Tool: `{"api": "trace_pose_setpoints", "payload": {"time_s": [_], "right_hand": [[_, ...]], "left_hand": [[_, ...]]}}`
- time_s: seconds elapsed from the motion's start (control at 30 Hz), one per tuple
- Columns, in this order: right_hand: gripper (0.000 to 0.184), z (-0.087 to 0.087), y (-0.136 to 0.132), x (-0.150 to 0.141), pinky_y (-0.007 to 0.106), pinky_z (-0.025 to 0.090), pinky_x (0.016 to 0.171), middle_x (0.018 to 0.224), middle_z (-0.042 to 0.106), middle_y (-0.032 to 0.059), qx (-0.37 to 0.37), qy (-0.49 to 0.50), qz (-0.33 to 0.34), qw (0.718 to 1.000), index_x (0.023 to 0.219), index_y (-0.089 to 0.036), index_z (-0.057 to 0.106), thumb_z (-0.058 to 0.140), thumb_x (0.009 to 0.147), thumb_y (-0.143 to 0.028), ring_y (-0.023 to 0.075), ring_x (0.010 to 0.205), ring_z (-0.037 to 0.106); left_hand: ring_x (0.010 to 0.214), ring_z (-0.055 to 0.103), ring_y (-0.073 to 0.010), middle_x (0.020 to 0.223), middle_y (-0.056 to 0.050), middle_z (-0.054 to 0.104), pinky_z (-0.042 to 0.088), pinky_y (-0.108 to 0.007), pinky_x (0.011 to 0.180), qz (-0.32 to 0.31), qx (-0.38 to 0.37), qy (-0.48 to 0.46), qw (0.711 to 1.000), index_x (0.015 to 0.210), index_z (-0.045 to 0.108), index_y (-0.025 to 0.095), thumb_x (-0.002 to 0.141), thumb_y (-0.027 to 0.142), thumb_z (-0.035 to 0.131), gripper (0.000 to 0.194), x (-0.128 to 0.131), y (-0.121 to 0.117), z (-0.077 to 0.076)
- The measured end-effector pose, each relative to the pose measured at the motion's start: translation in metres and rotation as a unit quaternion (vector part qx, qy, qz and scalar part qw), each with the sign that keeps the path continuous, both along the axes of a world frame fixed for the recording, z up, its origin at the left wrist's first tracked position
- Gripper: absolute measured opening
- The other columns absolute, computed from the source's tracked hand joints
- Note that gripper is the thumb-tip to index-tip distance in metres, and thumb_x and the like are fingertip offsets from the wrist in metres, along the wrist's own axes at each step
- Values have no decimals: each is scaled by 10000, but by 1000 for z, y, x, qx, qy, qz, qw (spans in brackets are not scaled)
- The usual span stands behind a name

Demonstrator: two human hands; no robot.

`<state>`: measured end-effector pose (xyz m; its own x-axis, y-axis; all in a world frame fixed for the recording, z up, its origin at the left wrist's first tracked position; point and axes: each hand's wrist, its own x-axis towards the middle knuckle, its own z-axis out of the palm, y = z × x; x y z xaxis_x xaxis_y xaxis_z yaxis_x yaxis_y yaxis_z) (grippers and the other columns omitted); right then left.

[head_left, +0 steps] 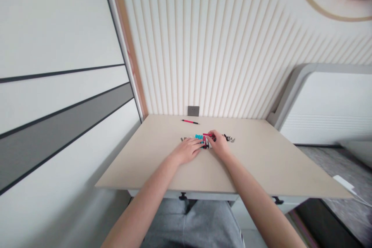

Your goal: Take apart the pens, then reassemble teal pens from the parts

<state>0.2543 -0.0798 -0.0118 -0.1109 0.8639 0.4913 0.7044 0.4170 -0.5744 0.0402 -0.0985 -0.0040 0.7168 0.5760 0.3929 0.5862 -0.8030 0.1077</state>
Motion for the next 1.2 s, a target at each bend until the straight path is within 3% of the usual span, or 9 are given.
{"api": "trace_pose_setpoints", "payload": {"time_s": [0.23,0.43,0.83,1.0,1.2], "right_hand": [[191,5,-5,-5,288,423,873,972,687,65,6,-109,5,994,1009,-205,667,544,910,-313,191,971,597],[210,8,-12,-13,266,417,855,979,683,69,-6,-179,11,984,1054,-215,644,491,950,-313,182,968,604],[337,18,-25,-20,256,416,825,910,691,54,16,-204,63,977,962,-220,708,401,978,-358,168,895,615],[270,7,-18,-14,259,418,848,953,682,51,8,-183,77,980,1034,-228,700,446,955,-277,167,932,599],[238,-5,-7,-9,282,425,866,930,654,60,-5,-160,59,985,1004,-213,707,500,938,-313,180,930,583]], "left_hand": [[1229,534,-189,1314,-52,598,376,-400,1089,-16,-12,-2,1000,1286,565,247,935,201,458,370,2,3,1],[1203,554,-187,1293,-61,609,397,-386,1079,-12,-22,-21,999,1241,592,231,893,152,483,373,1,3,1],[1147,575,-204,1212,-78,636,419,-390,1052,-12,-19,-29,999,1159,620,208,858,121,520,328,1,1,0],[1166,564,-204,1263,-71,615,416,-389,1051,-4,-14,-39,999,1205,600,223,871,132,522,356,0,0,-1],[1169,561,-199,1251,-63,623,414,-380,1049,-4,-14,-37,999,1189,607,223,888,134,506,330,0,-2,0]]}}
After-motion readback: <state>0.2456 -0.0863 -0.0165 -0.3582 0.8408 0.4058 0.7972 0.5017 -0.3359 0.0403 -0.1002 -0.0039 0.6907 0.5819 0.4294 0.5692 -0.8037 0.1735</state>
